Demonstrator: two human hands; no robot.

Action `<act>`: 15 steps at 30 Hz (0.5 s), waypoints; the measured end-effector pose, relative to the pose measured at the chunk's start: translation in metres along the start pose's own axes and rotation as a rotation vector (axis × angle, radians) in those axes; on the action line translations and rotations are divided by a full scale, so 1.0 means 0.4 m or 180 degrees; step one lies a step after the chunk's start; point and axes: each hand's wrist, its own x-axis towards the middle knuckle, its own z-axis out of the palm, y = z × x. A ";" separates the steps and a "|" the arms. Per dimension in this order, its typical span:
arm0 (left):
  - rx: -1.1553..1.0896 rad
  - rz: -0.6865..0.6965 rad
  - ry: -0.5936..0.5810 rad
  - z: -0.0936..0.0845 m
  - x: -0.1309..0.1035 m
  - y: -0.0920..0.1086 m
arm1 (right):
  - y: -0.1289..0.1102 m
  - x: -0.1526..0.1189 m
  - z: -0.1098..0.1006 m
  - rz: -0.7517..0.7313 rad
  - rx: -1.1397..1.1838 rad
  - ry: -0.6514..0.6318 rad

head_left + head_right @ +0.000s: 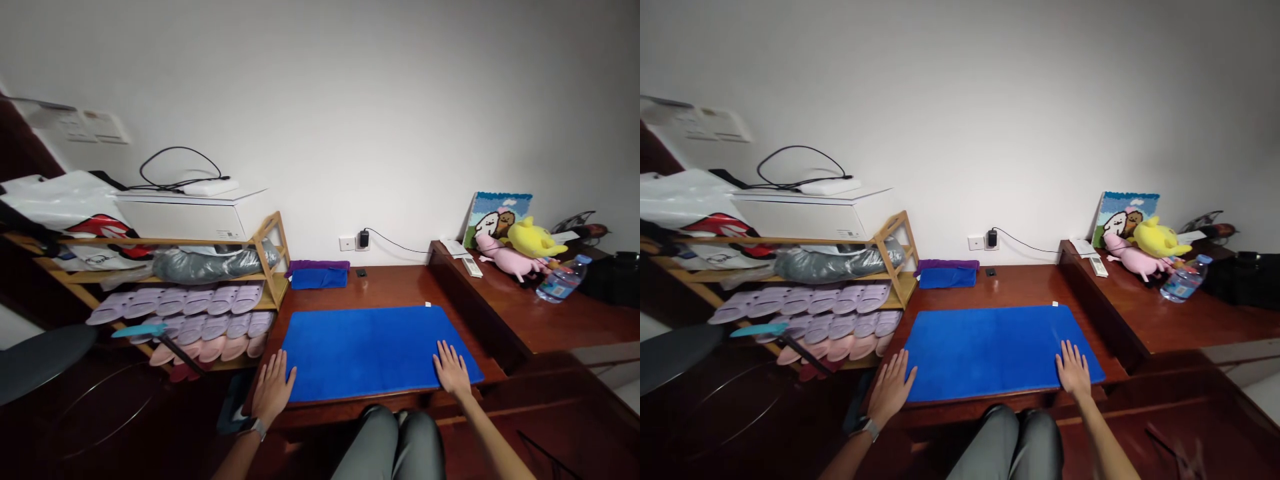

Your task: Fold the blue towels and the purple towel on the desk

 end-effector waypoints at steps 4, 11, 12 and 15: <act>0.0081 0.0169 0.0131 -0.006 0.025 -0.001 | -0.036 0.010 -0.018 -0.0077 0.0059 -0.0136; -0.0437 0.0978 0.0042 0.004 0.180 0.331 | -0.333 0.076 -0.096 -0.1110 0.0665 0.0012; -0.0515 0.1102 -0.0090 0.015 0.208 0.398 | -0.388 0.090 -0.101 -0.1276 0.0737 -0.0036; -0.0618 0.1342 -0.0439 0.059 0.286 0.546 | -0.517 0.134 -0.095 -0.1668 0.0823 -0.0180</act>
